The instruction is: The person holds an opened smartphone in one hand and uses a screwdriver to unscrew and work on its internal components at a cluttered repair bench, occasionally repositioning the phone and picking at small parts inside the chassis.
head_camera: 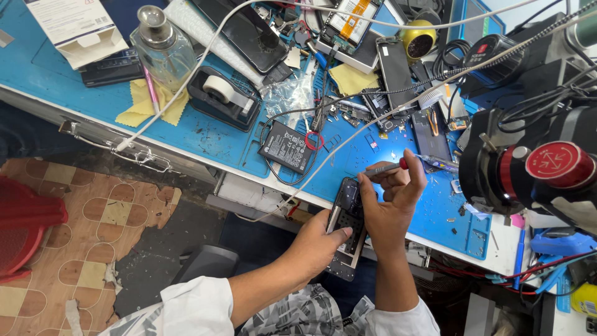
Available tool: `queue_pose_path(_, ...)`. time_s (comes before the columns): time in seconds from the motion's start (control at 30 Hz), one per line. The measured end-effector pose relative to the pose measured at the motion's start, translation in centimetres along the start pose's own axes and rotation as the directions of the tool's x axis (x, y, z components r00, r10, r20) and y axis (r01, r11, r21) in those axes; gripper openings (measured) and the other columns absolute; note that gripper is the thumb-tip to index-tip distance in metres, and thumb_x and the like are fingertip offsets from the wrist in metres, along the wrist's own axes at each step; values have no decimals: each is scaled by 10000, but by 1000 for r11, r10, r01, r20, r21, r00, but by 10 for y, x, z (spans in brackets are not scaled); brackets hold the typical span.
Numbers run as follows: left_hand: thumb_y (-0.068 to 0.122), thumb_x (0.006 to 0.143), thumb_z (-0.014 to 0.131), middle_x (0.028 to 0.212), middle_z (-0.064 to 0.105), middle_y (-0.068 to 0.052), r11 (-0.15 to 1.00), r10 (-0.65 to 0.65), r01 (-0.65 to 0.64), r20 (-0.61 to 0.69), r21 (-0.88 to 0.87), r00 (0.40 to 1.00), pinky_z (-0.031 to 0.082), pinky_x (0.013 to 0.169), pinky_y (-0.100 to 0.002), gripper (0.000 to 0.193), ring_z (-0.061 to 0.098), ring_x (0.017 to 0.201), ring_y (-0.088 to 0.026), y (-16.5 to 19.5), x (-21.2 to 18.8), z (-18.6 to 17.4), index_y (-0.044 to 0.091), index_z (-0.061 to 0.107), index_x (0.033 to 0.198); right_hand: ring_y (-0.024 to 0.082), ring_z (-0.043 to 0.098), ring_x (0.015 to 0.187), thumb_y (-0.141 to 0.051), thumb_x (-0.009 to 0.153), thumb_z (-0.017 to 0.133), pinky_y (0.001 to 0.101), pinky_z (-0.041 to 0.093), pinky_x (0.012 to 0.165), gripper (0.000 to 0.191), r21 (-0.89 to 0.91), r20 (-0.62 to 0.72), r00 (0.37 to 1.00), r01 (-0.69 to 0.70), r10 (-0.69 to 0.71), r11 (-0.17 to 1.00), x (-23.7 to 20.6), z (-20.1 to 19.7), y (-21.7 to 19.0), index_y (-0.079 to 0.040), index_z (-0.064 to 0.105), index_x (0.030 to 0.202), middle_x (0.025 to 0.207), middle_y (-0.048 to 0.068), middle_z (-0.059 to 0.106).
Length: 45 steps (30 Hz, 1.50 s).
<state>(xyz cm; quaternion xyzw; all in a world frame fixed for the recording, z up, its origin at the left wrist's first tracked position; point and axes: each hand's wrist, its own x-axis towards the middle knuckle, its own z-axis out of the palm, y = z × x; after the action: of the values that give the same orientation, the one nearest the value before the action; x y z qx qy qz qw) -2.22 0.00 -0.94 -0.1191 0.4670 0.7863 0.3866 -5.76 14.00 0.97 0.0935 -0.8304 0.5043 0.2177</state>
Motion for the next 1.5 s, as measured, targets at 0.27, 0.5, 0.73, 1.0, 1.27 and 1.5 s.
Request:
queue_pose_path(0.27,137,932,643,946,718,-54,990,97,-94,-31,102,995,528,754,-310,248,649,845,-127,-8,4,-2,25,655,1152,241,690,1074,172,1044,594,387,616,1002,791,190,-109,993,-30,52,981,-7,-16,8,-139,129,1603,1219,202,623)
queue_pose_path(0.5,138,927,634,971,714,-59,991,87,-83,-28,103,996,521,777,-317,264,644,866,-133,-10,5,-4,32,646,1168,260,670,1099,185,1064,568,364,624,925,721,-182,-90,981,152,-170,972,-9,-26,29,-154,192,1578,1214,210,597)
queue_pose_path(0.73,137,927,640,989,714,-76,988,129,-126,-28,93,991,522,789,-321,278,641,884,-140,-12,7,-4,12,651,1176,305,705,1093,203,986,579,373,659,878,699,-331,56,959,282,-279,901,-6,-22,32,-149,266,1502,1192,231,614)
queue_pose_path(1.0,104,932,631,1029,745,-90,992,110,-108,-17,63,994,548,784,-310,273,689,900,-144,-9,5,-2,4,652,1185,267,710,1076,173,1032,605,347,648,881,719,-172,-26,976,208,-215,963,-9,-27,22,-180,233,1536,1220,193,636)
queue_pose_path(1.27,101,938,613,1017,731,-98,998,68,-68,-1,-17,998,569,761,-328,291,701,876,-157,-7,0,-1,-4,617,1209,250,699,1020,180,926,701,339,656,801,763,-292,89,919,392,-383,872,-4,-28,38,-179,311,1476,1129,181,610)
queue_pose_path(1.5,105,944,607,1036,725,-86,994,107,-107,22,-24,994,564,784,-318,283,692,901,-147,-16,4,-1,12,618,1211,246,701,1066,136,988,625,358,672,837,703,-16,-67,988,139,-140,990,-7,-35,39,-97,214,1509,1193,177,578)
